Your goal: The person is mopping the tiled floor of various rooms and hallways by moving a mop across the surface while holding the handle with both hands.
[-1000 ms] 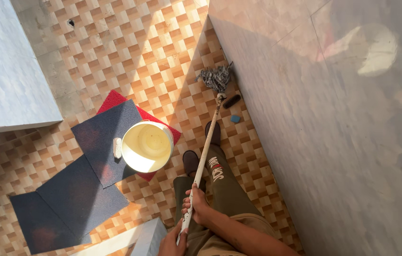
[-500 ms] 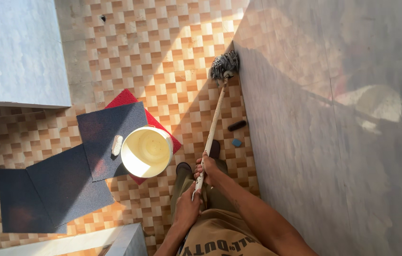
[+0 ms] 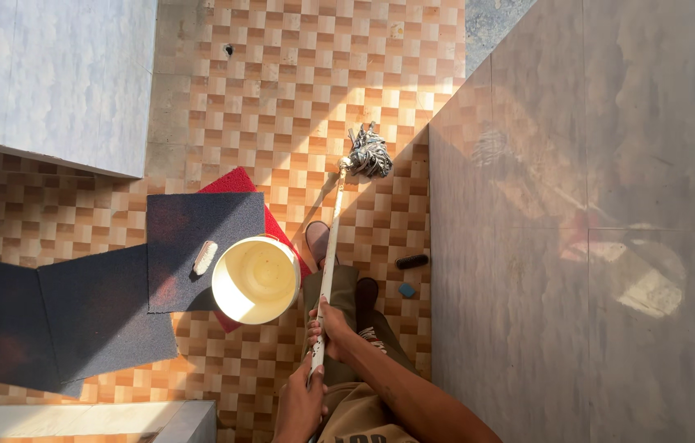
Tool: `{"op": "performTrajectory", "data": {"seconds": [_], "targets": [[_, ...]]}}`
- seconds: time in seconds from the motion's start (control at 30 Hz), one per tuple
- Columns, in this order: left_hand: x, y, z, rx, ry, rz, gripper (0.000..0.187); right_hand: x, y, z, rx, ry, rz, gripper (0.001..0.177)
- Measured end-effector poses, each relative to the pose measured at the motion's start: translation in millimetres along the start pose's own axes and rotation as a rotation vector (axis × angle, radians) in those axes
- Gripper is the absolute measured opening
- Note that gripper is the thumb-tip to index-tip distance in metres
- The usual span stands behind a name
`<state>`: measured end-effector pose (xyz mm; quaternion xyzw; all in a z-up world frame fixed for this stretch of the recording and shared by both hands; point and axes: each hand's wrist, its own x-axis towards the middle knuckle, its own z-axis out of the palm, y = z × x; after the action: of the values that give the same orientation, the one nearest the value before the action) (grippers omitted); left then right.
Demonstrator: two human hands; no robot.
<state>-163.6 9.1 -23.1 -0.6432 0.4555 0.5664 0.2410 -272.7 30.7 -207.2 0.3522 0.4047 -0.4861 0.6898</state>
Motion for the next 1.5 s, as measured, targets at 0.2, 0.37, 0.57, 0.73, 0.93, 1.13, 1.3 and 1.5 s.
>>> {"op": "performTrajectory", "data": {"seconds": [0.2,0.37,0.57,0.73,0.93,1.13,1.3,1.5], "targets": [[51,38,17,0.095,0.036,0.32,0.054,6,-74,-1,0.047,0.133,-0.073,0.047],[74,109,11,-0.093,-0.076,0.192,0.054,47,-147,5,0.006,0.137,-0.079,0.047],[116,146,-27,-0.349,-0.117,0.3,0.049,82,-186,58,-0.057,0.135,-0.074,0.046],[122,133,-56,-0.351,0.01,0.166,0.052,91,-168,113,-0.134,0.127,0.023,0.043],[106,113,-69,-0.446,0.123,0.061,0.054,101,-134,164,-0.367,0.058,0.161,0.047],[156,87,-27,-0.72,0.273,0.043,0.061,113,-123,187,-0.69,-0.017,0.303,0.051],[178,137,-18,-0.731,0.346,0.037,0.062,129,-163,189,-0.766,-0.031,0.335,0.054],[198,255,7,-0.594,0.749,0.582,0.048,151,-271,196,-0.582,-0.159,0.337,0.045]]}}
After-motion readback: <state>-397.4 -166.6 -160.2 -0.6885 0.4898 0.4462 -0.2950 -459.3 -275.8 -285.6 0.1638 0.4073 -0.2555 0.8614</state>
